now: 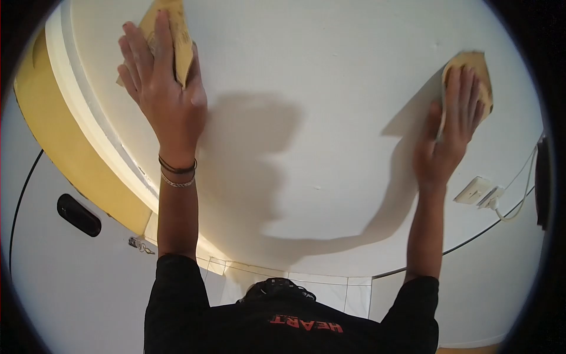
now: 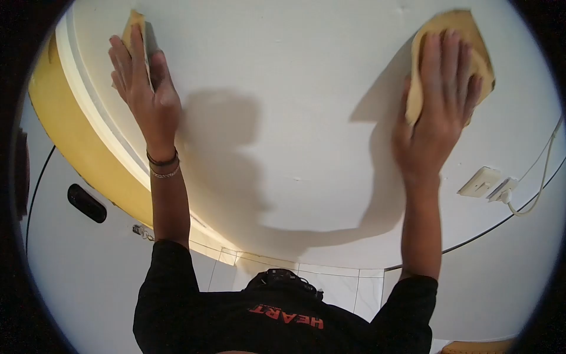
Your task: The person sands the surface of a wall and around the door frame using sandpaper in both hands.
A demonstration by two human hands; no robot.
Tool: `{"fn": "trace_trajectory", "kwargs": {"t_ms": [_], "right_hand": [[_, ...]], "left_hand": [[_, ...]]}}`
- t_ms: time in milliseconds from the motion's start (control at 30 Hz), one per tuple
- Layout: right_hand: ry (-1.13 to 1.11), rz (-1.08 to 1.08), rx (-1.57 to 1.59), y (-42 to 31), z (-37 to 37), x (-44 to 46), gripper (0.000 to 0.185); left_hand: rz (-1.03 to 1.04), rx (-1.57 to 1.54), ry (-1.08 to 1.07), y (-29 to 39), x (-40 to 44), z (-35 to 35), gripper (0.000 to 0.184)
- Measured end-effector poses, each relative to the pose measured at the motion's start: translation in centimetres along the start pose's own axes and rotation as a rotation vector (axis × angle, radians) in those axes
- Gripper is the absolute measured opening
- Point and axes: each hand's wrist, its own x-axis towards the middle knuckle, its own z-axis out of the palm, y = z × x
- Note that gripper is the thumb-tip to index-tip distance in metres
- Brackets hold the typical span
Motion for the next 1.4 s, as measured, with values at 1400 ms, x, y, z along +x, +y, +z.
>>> {"fn": "trace_trajectory", "kwargs": {"t_ms": [1400], "right_hand": [[0.195, 0.000, -0.201, 5.8, 0.1, 12.3, 0.041]], "left_hand": [[0.222, -0.142, -0.013, 8.7, 4.9, 2.0, 0.051]]}}
